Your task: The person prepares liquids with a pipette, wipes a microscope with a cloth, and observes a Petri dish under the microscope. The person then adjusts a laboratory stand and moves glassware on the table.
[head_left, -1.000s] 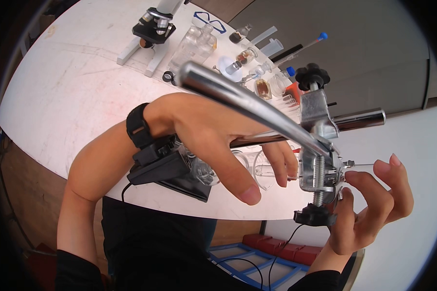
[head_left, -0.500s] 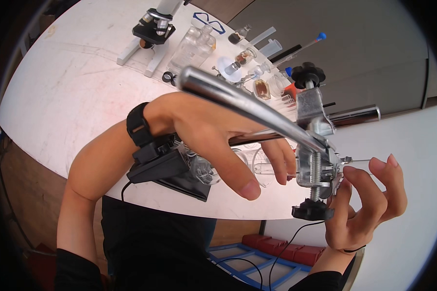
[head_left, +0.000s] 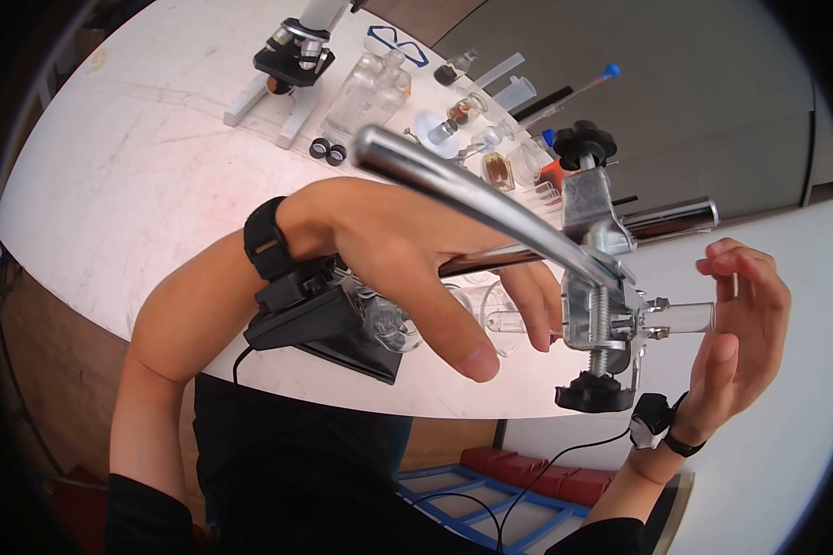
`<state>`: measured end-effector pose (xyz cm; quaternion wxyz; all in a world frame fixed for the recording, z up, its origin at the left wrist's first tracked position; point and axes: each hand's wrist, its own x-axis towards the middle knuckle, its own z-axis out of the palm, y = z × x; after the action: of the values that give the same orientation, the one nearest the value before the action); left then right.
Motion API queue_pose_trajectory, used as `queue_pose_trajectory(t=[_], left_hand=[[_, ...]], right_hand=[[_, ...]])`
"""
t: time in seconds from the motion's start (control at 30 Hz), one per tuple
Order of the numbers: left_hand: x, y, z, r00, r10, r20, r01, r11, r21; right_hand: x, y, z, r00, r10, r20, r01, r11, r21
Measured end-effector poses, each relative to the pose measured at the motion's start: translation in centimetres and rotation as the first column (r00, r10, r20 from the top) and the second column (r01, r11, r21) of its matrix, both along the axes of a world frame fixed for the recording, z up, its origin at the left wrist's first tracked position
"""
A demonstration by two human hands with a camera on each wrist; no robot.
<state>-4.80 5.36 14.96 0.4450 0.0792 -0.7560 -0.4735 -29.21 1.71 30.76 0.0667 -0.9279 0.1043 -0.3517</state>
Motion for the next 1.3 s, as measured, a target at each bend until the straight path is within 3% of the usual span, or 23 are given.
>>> queue_pose_trajectory(t=[0.07,0.2,0.53,0.87,1.3], left_hand=[[0.0,-0.1,0.0,1.000,-0.009,-0.012,0.008,1.000,-0.019],[0.0,0.0,-0.1,1.000,-0.009,-0.011,0.008,0.999,-0.050],[0.1,0.5,0.3,0.999,-0.026,0.024,0.025,0.999,0.034],[0.1,0.3,0.2,0.999,0.038,0.025,-0.037,0.999,-0.036],[0.1,0.5,0.3,1.000,-0.003,0.027,0.003,1.000,0.008]], right_hand=[[0.0,0.0,0.1,0.997,-0.015,-0.072,0.030,0.976,0.215],[0.1,-0.3,-0.6,0.993,0.029,-0.113,0.006,0.956,0.294],[0.2,-0.3,-1.0,0.994,0.062,-0.094,-0.041,0.977,0.209],[0.1,-0.3,-0.5,0.995,0.067,-0.080,-0.055,0.988,0.146],[-2.2,-1.5,3.2,0.995,0.060,-0.077,-0.059,0.998,0.022]])
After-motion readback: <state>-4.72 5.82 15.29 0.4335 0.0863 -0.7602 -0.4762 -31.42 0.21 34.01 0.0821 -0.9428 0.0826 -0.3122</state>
